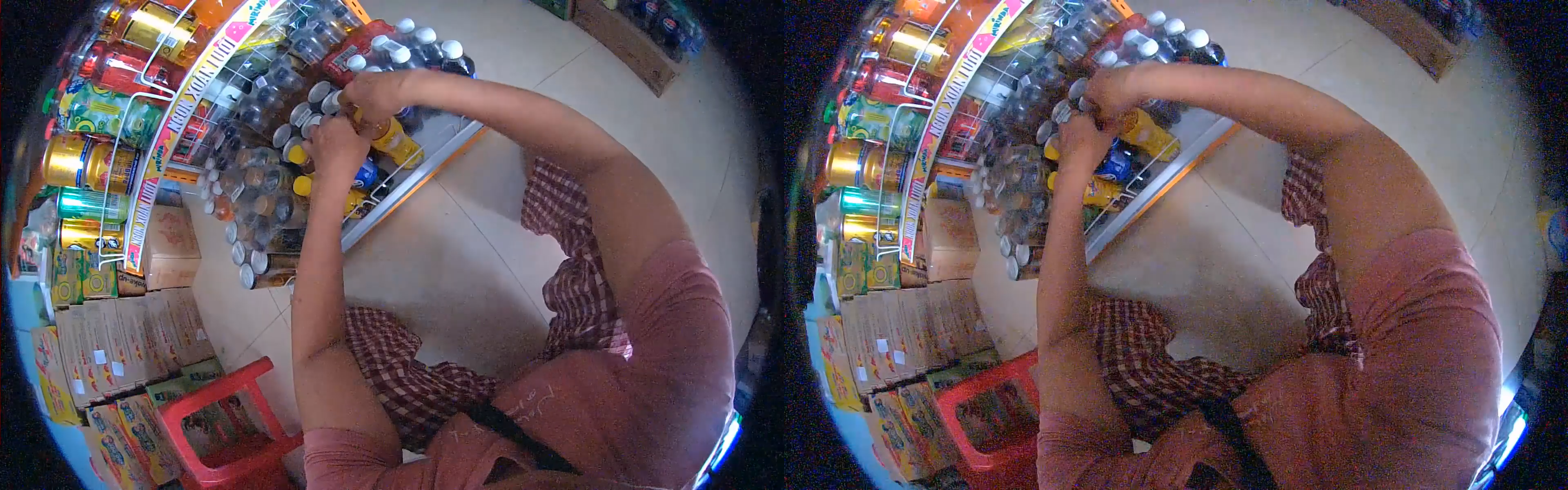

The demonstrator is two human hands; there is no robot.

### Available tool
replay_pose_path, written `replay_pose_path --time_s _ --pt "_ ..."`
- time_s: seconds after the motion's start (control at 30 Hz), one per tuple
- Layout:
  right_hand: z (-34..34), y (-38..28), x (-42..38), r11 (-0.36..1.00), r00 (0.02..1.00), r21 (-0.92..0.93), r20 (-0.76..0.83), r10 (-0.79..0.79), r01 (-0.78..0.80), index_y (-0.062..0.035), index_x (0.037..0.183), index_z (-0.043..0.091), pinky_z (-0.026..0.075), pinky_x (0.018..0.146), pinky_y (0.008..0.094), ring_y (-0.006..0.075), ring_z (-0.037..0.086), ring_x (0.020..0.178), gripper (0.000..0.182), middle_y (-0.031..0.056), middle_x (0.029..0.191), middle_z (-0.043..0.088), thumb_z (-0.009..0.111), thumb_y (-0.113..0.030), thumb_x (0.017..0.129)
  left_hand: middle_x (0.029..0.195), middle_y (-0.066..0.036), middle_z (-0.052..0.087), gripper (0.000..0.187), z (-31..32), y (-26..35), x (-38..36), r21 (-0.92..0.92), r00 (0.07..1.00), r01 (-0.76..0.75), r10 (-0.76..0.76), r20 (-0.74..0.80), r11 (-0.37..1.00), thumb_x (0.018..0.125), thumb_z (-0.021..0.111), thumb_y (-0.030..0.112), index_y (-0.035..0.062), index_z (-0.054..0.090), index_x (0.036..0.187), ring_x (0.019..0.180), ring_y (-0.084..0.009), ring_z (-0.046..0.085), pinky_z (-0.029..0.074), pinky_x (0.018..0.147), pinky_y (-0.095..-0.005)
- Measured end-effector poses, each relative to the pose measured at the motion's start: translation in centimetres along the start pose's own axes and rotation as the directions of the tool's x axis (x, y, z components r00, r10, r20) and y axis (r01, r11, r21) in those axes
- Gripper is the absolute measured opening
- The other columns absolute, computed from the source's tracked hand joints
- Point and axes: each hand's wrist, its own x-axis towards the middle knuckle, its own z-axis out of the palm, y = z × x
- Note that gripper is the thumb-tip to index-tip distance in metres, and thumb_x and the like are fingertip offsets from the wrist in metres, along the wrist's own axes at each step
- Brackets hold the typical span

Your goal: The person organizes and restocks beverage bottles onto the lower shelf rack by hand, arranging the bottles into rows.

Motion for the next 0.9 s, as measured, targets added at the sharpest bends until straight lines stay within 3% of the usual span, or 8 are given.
replay_pose_path --time_s 0.13,0.23,0.33,0.43,0.67,0.77,0.87,0.9 --pt "-4.5 1.7 -2.7 0.993 0.992 0.113 -0.124 -0.005 0.019 -0.0097 0.093 0.06 0.047 0.073 0.0388 0.0301 0.059 0.086 0.032 0.0142 0.087 0.062 0.063 -0.029 0.067 0.109 -0.014 0.054 0.048 -0.4 1.1 -0.2 -0.182 0.998 -0.052 0.046 -0.034 0.982 0.071 0.062 0.039 0.0113 0.055 0.109 0.099 -0.037 0.05 0.035 0.084 -0.0535" --pt "-7.3 4.4 -4.3 0.958 0.961 -0.205 -0.229 0.152 -0.2 -0.01 0.094 0.059 0.046 0.075 0.0394 0.0308 0.058 0.088 0.034 0.0136 0.092 0.061 0.065 -0.027 0.065 0.103 -0.014 0.057 0.038 0.8 2.4 -0.2 -0.188 0.974 -0.195 0.166 -0.156 0.963 0.072 0.063 0.031 0.0115 0.056 0.104 0.098 -0.0313 0.052 0.035 0.081 -0.0531" --pt "-7.0 7.3 -5.3 0.784 0.922 -0.509 -0.056 0.383 -0.356 -0.0103 0.093 0.061 0.047 0.074 0.0387 0.0304 0.058 0.088 0.037 0.0139 0.092 0.061 0.068 -0.024 0.06 0.1 -0.012 0.059 0.031 0.2 3.5 -0.5 -0.18 0.983 -0.141 0.117 -0.142 0.973 0.071 0.064 0.026 0.0113 0.059 0.097 0.097 -0.0295 0.054 0.036 0.08 -0.0531" --pt "-6.8 6.9 -7.4 0.874 0.869 -0.246 0.169 0.465 -0.419 -0.0107 0.092 0.062 0.051 0.062 0.0353 0.0244 0.061 0.078 0.038 0.0135 0.087 0.062 0.07 -0.019 0.056 0.089 -0.012 0.061 0.024 0.2 2.9 -0.1 -0.151 0.978 -0.143 0.116 -0.173 0.978 0.07 0.064 0.022 0.0114 0.061 0.092 0.091 -0.0311 0.056 0.039 0.076 -0.0496" --pt "-5.6 7.4 -6.5 0.838 0.863 -0.236 -0.001 0.506 -0.492 -0.0002 0.077 0.064 0.051 0.052 0.0348 0.024 0.062 0.054 0.024 0.0148 0.062 0.061 0.067 -0.01 0.056 0.088 -0.015 0.062 0.026 0.3 0.2 0.0 -0.098 0.975 -0.205 0.194 -0.109 0.974 0.071 0.065 0.017 0.0128 0.062 0.096 0.087 -0.0324 0.058 0.045 0.076 -0.0435" --pt "-7.9 4.9 -6.9 0.831 0.898 -0.357 -0.058 0.437 -0.427 0.0034 0.075 0.063 0.052 0.053 0.0346 0.0235 0.063 0.055 0.023 0.0175 0.06 0.061 0.065 -0.009 0.056 0.089 -0.013 0.062 0.024 -0.1 0.6 -0.1 -0.083 0.979 -0.198 0.192 -0.073 0.977 0.072 0.063 0.017 0.0135 0.063 0.095 0.088 -0.032 0.058 0.044 0.076 -0.0451" --pt "-11.7 -0.1 -8.3 0.782 0.788 -0.108 -0.034 0.614 -0.614 0.0055 0.075 0.06 0.049 0.064 0.0405 0.0331 0.06 0.068 0.03 0.0219 0.071 0.059 0.06 -0.024 0.07 0.095 -0.012 0.06 0.027 -0.6 1.1 -0.1 -0.125 0.976 -0.217 0.21 -0.061 0.968 0.071 0.063 0.019 0.0139 0.062 0.098 0.093 -0.0322 0.055 0.042 0.078 -0.0473" --pt "-10.3 2.8 -6.3 0.808 0.88 -0.352 -0.236 0.411 -0.472 0.0066 0.075 0.06 0.049 0.064 0.0412 0.0312 0.059 0.076 0.037 0.0218 0.074 0.059 0.061 -0.03 0.069 0.099 -0.012 0.058 0.028 -1.3 1.7 -0.3 -0.065 0.979 -0.197 0.192 -0.073 0.978 0.072 0.063 0.019 0.0139 0.062 0.099 0.096 -0.0331 0.052 0.041 0.078 -0.0493"
